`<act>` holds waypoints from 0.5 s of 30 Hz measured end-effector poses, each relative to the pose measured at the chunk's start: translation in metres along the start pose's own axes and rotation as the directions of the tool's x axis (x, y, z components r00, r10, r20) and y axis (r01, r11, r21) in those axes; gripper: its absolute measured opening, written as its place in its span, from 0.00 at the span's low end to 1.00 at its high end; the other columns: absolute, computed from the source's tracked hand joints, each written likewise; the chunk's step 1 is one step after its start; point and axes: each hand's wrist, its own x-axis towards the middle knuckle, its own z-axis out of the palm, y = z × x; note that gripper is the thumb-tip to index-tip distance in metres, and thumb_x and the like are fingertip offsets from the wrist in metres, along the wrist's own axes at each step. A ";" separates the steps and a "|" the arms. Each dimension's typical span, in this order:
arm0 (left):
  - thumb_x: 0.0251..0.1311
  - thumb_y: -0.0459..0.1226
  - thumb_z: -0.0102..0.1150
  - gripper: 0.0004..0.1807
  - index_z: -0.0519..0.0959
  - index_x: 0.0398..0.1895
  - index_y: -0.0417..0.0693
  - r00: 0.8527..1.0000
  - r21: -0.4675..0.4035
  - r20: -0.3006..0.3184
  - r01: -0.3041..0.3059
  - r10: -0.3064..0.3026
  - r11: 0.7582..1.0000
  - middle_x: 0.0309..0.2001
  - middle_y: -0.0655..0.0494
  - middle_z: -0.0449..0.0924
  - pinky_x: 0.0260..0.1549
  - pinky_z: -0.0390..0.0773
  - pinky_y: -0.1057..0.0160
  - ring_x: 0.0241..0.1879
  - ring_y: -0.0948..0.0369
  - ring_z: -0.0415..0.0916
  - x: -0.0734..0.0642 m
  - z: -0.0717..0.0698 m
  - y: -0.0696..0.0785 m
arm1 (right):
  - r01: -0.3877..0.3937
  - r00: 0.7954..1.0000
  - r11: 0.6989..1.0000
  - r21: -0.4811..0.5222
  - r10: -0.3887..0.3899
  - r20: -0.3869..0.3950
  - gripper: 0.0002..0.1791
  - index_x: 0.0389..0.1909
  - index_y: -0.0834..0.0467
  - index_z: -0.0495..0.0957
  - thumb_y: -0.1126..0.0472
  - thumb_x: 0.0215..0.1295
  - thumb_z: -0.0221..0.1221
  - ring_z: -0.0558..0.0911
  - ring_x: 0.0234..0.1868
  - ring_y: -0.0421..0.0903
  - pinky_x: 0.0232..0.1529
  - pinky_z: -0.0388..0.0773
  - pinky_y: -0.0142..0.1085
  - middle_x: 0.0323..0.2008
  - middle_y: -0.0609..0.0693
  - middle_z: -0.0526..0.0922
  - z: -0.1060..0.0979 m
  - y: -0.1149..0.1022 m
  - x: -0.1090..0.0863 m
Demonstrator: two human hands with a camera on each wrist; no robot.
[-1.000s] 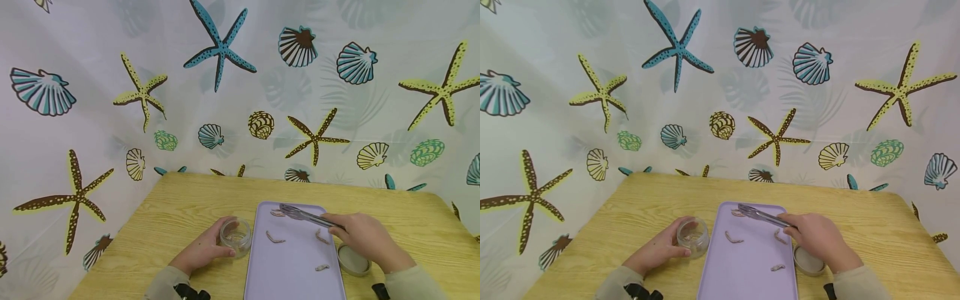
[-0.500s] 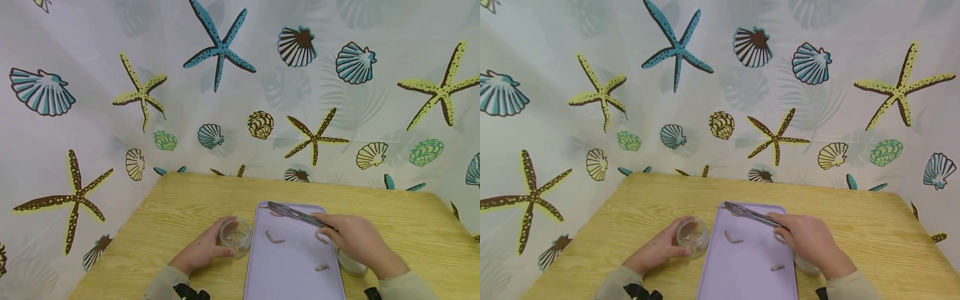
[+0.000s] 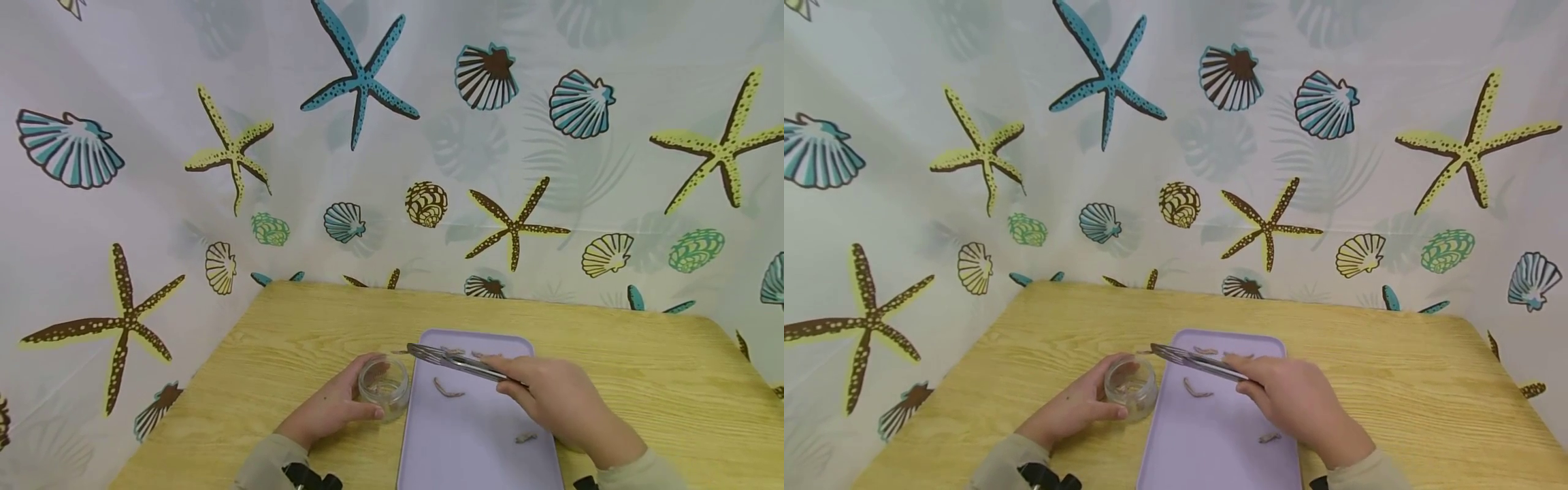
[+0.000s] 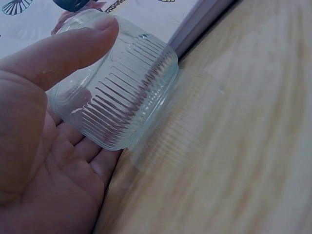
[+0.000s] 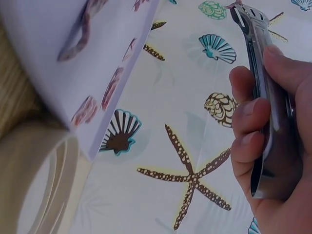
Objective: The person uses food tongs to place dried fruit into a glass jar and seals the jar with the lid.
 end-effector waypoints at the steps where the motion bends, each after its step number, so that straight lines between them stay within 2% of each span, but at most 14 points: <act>1: 0.54 0.42 0.77 0.50 0.56 0.77 0.58 1.000 0.006 -0.003 0.004 -0.004 1.000 0.74 0.55 0.63 0.71 0.54 0.46 0.74 0.53 0.57 0.000 0.000 0.000 | 0.005 1.000 1.000 0.001 -0.005 0.008 0.25 0.63 0.42 0.80 0.52 0.64 0.69 0.81 0.33 0.32 0.29 0.75 0.33 0.46 0.38 0.87 0.001 -0.002 0.001; 4: 0.54 0.42 0.77 0.50 0.56 0.77 0.57 1.000 0.009 -0.003 0.008 -0.008 1.000 0.74 0.54 0.64 0.71 0.53 0.45 0.74 0.53 0.57 0.000 0.001 0.000 | 0.028 0.999 1.000 0.002 -0.028 0.025 0.25 0.63 0.41 0.80 0.51 0.64 0.68 0.83 0.36 0.36 0.27 0.74 0.32 0.49 0.39 0.87 0.001 -0.009 0.003; 10: 0.55 0.40 0.76 0.48 0.58 0.76 0.58 1.000 -0.006 0.017 -0.026 0.026 1.000 0.74 0.53 0.63 0.71 0.54 0.44 0.74 0.53 0.57 0.002 0.000 -0.002 | 0.051 0.998 0.999 0.004 -0.051 0.025 0.23 0.61 0.42 0.82 0.51 0.64 0.68 0.86 0.39 0.39 0.25 0.73 0.31 0.49 0.40 0.87 0.004 -0.015 0.007; 15: 0.53 0.42 0.77 0.51 0.56 0.77 0.58 1.000 -0.006 0.008 -0.003 0.003 1.000 0.74 0.57 0.63 0.70 0.55 0.45 0.73 0.54 0.59 0.002 -0.001 -0.003 | 0.063 0.997 0.998 -0.007 -0.063 0.039 0.24 0.61 0.42 0.81 0.51 0.64 0.68 0.85 0.39 0.38 0.27 0.76 0.34 0.46 0.39 0.87 0.006 -0.015 0.008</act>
